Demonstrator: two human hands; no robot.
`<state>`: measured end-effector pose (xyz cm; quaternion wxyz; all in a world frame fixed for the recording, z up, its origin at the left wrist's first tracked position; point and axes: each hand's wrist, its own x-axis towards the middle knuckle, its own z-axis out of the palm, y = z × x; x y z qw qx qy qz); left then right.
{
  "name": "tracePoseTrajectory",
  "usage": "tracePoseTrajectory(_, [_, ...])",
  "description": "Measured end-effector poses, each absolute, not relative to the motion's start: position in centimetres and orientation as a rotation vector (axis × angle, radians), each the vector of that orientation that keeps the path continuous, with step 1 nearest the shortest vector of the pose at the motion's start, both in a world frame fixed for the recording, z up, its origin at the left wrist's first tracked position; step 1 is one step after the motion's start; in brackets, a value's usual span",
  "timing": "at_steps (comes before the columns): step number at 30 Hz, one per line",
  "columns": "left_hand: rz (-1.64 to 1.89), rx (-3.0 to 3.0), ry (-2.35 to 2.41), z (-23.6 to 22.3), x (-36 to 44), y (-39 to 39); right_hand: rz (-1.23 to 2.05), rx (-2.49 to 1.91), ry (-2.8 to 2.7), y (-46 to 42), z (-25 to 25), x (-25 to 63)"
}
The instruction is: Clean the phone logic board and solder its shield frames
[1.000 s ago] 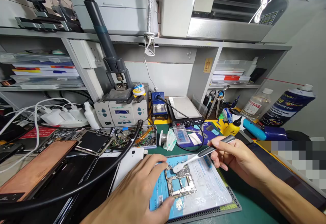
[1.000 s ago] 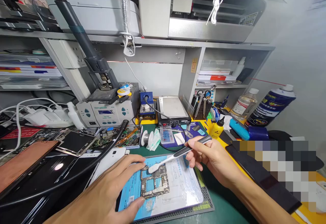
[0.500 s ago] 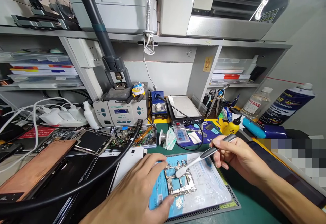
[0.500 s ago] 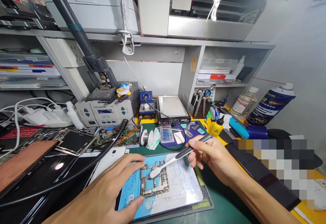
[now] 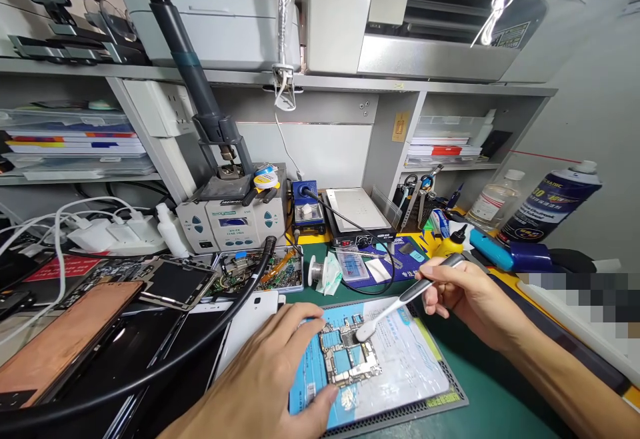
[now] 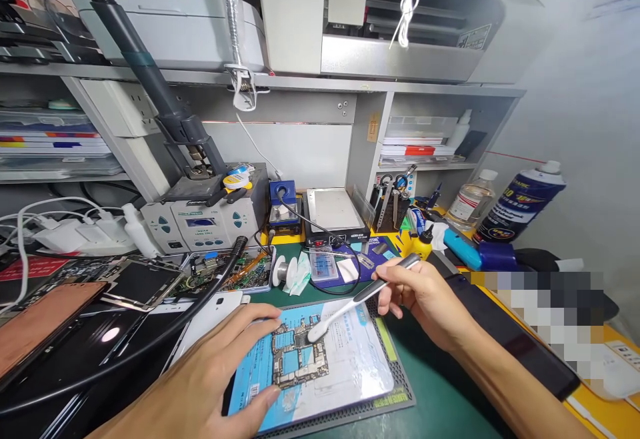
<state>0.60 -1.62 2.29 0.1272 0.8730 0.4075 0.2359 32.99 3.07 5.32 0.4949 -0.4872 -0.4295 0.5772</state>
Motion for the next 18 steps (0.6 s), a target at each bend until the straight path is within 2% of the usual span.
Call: tracePoseTrajectory(18, [0.686, 2.537, 1.158, 2.49, 0.71, -1.57, 1.357, -1.196, -1.019, 3.36, 5.34, 33.45])
